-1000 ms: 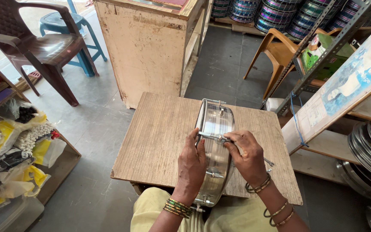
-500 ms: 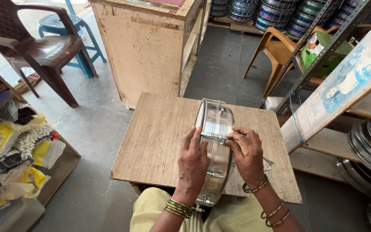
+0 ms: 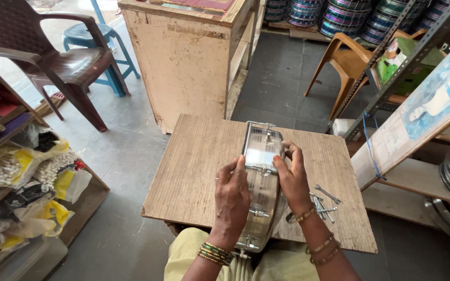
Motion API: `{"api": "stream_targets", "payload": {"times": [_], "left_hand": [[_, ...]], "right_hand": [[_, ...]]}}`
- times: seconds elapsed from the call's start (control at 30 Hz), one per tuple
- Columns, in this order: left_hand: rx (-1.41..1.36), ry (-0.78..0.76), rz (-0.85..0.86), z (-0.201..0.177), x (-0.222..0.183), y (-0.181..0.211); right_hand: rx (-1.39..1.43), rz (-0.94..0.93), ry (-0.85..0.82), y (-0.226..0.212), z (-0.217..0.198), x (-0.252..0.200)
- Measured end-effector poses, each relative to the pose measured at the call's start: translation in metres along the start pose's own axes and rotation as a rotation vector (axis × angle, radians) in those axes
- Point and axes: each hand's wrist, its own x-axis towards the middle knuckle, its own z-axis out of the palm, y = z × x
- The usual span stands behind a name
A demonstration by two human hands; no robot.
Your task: The person uses a wrench to tighten bolts on the rim of a metal drum frame.
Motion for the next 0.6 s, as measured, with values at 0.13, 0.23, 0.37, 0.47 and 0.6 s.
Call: {"api": "stream_targets", "payload": {"times": [0.13, 0.23, 0.37, 0.47, 0.6], "left_hand": [[0.018, 0.028, 0.019, -0.003, 0.003, 0.001], [-0.030, 0.030, 0.010, -0.001, 0.002, 0.001], [-0.050, 0.016, 0.017, 0.002, 0.001, 0.003], [-0.048, -0.012, -0.007, 0.004, 0.001, 0.007], [-0.038, -0.025, -0.028, 0.005, -0.002, 0.007]], "right_hand": [[0.271, 0.137, 0.018, -0.012, 0.002, -0.011], [0.052, -0.041, -0.011, -0.019, 0.001, -0.029], [0.115, 0.166, 0.039, -0.010, 0.009, -0.002], [0.215, 0.207, 0.070, 0.002, 0.002, 0.016], [0.337, 0.109, 0.047, 0.003, -0.008, -0.008]]}}
